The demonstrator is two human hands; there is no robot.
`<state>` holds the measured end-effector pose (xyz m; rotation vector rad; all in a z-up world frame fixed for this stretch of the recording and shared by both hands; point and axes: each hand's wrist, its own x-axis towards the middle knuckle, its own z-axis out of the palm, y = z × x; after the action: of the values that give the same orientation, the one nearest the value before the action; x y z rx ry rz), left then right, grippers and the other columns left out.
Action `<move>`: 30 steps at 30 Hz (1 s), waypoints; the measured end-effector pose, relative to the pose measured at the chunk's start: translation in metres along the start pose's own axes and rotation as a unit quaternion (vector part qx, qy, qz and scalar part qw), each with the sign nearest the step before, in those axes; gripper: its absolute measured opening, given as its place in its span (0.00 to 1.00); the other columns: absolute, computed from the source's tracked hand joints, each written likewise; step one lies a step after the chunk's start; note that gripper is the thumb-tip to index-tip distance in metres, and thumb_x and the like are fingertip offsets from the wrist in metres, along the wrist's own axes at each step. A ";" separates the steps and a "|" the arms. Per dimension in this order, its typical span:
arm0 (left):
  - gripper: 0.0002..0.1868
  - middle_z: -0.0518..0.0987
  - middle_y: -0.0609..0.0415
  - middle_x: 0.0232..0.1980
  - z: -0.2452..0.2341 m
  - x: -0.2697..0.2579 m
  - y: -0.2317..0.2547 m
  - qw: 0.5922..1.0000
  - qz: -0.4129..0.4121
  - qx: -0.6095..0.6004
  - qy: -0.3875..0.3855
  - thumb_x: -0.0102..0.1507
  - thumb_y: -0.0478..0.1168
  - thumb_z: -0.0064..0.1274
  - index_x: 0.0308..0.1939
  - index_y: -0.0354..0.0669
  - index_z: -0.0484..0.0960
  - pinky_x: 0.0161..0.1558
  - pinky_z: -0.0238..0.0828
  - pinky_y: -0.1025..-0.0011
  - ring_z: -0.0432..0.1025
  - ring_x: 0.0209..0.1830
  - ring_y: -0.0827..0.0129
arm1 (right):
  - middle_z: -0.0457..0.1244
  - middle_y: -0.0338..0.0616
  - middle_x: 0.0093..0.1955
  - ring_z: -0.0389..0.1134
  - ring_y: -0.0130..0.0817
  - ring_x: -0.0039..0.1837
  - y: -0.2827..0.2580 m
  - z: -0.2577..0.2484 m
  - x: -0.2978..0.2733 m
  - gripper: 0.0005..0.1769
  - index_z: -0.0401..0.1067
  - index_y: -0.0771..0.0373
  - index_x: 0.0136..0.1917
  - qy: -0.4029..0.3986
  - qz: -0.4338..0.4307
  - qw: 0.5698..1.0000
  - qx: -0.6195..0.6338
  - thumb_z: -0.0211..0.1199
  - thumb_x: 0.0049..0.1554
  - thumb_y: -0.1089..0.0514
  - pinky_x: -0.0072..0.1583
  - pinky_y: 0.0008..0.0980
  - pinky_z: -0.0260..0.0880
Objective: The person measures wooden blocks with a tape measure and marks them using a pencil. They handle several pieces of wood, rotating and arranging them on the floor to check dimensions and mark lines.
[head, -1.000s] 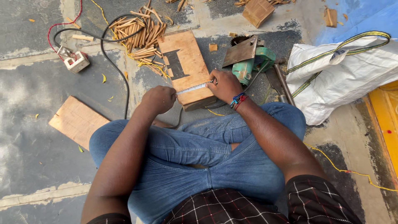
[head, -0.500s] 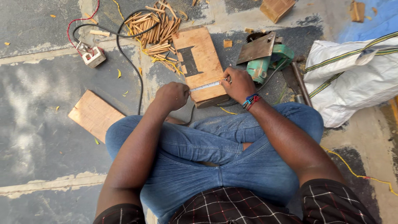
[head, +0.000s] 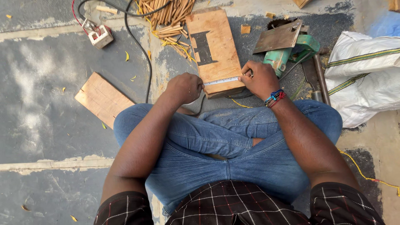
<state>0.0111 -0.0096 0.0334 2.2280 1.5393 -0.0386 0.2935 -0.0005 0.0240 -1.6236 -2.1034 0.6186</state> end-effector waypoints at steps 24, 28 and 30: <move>0.16 0.84 0.46 0.45 -0.002 -0.001 0.003 0.999 -0.010 0.009 -0.044 0.68 0.48 0.46 0.45 0.47 0.87 0.50 0.76 0.53 0.79 0.47 0.49 | 0.69 0.45 0.48 0.72 0.30 0.49 -0.020 -0.037 -0.025 0.19 0.72 0.68 0.66 0.051 -0.136 0.960 0.239 0.51 0.76 0.51 0.51 0.31 0.76; 0.15 0.84 0.45 0.44 -0.003 -0.002 0.003 0.999 -0.002 0.003 -0.034 0.67 0.47 0.47 0.45 0.48 0.87 0.49 0.76 0.54 0.79 0.47 0.49 | 0.69 0.40 0.39 0.71 0.26 0.42 -0.024 -0.039 -0.038 0.17 0.77 0.63 0.59 0.005 -0.079 0.966 0.245 0.53 0.73 0.51 0.45 0.29 0.72; 0.15 0.84 0.45 0.44 -0.004 -0.002 0.003 0.999 -0.010 0.000 -0.036 0.66 0.47 0.48 0.45 0.49 0.88 0.50 0.76 0.54 0.79 0.46 0.50 | 0.69 0.39 0.39 0.71 0.24 0.40 -0.023 -0.037 -0.040 0.17 0.75 0.63 0.60 -0.025 -0.054 0.963 0.262 0.53 0.70 0.50 0.43 0.27 0.73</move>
<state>0.0122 -0.0112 0.0383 2.1864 1.5228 -0.1245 0.3054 -0.0413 0.0652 -1.1974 -1.8331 1.0786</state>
